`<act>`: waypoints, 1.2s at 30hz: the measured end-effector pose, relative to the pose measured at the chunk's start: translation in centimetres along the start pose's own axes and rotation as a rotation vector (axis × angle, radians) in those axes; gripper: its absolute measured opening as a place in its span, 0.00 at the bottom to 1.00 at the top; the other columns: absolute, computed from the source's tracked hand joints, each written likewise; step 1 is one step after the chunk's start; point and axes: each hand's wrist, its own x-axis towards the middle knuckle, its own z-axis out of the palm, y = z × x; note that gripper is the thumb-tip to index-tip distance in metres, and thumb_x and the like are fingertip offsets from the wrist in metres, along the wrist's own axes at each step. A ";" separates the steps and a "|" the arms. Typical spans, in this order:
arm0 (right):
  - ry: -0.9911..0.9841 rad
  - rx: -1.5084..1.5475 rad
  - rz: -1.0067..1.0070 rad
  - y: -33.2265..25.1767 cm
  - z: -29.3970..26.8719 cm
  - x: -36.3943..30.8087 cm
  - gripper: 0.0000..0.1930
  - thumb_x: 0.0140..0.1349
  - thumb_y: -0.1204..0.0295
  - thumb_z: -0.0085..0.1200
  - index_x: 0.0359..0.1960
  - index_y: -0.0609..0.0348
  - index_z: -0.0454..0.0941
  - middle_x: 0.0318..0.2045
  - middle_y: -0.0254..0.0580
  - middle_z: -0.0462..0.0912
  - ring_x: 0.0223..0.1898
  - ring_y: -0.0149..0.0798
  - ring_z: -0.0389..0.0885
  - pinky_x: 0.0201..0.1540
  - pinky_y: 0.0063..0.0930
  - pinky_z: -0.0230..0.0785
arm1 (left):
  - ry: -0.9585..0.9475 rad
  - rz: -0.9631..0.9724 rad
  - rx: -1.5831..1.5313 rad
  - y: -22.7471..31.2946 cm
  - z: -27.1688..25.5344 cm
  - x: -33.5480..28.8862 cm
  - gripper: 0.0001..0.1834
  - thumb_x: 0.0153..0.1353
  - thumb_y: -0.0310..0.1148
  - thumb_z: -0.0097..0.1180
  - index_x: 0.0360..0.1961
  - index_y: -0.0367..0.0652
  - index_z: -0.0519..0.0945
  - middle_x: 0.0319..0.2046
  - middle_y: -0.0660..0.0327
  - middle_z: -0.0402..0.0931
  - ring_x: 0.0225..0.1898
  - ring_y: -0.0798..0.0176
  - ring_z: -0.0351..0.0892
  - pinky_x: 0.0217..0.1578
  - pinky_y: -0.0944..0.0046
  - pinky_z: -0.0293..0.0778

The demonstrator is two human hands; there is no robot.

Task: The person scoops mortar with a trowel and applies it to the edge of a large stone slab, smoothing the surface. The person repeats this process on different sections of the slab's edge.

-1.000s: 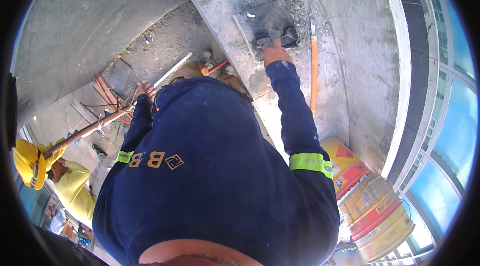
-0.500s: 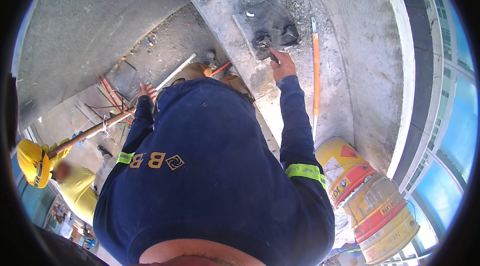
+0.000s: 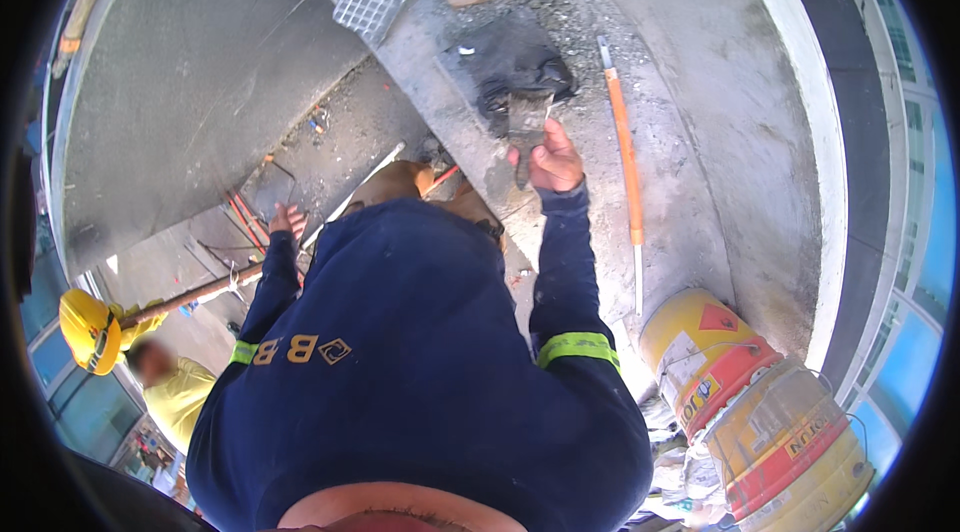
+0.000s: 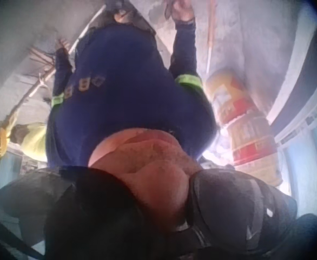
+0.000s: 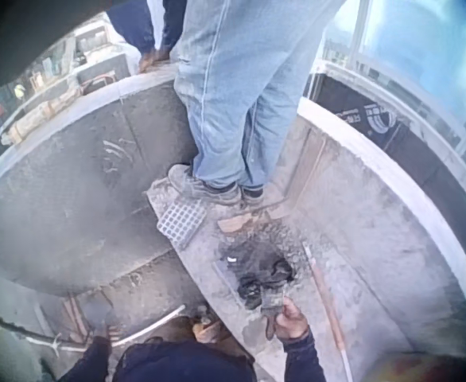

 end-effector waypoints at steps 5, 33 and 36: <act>-0.250 0.237 0.023 1.3 -1.7 3.6 0.26 0.61 0.71 0.58 0.61 0.59 0.68 0.55 0.48 0.76 0.43 0.39 0.76 0.39 0.36 0.64 | 0.066 0.108 0.016 -1.7 -1.3 -3.7 0.41 0.66 0.66 0.33 0.49 0.36 0.79 0.33 0.54 0.81 0.27 0.61 0.80 0.23 0.64 0.72; -0.194 0.210 1.437 22.1 20.1 -3.8 0.30 0.70 0.43 0.33 0.57 0.55 0.70 0.50 0.47 0.76 0.24 0.32 0.65 0.24 0.27 0.60 | 0.513 -0.070 -0.620 -34.3 0.2 -21.4 0.35 0.68 0.60 0.36 0.46 0.37 0.82 0.31 0.52 0.82 0.29 0.58 0.83 0.38 0.57 0.78; -0.394 0.074 1.575 29.1 26.0 -8.0 0.31 0.70 0.42 0.30 0.54 0.54 0.72 0.48 0.46 0.78 0.19 0.31 0.64 0.19 0.26 0.58 | 0.633 -0.439 -0.846 -54.9 3.9 -22.4 0.35 0.68 0.60 0.37 0.42 0.36 0.83 0.28 0.49 0.81 0.26 0.58 0.82 0.33 0.55 0.79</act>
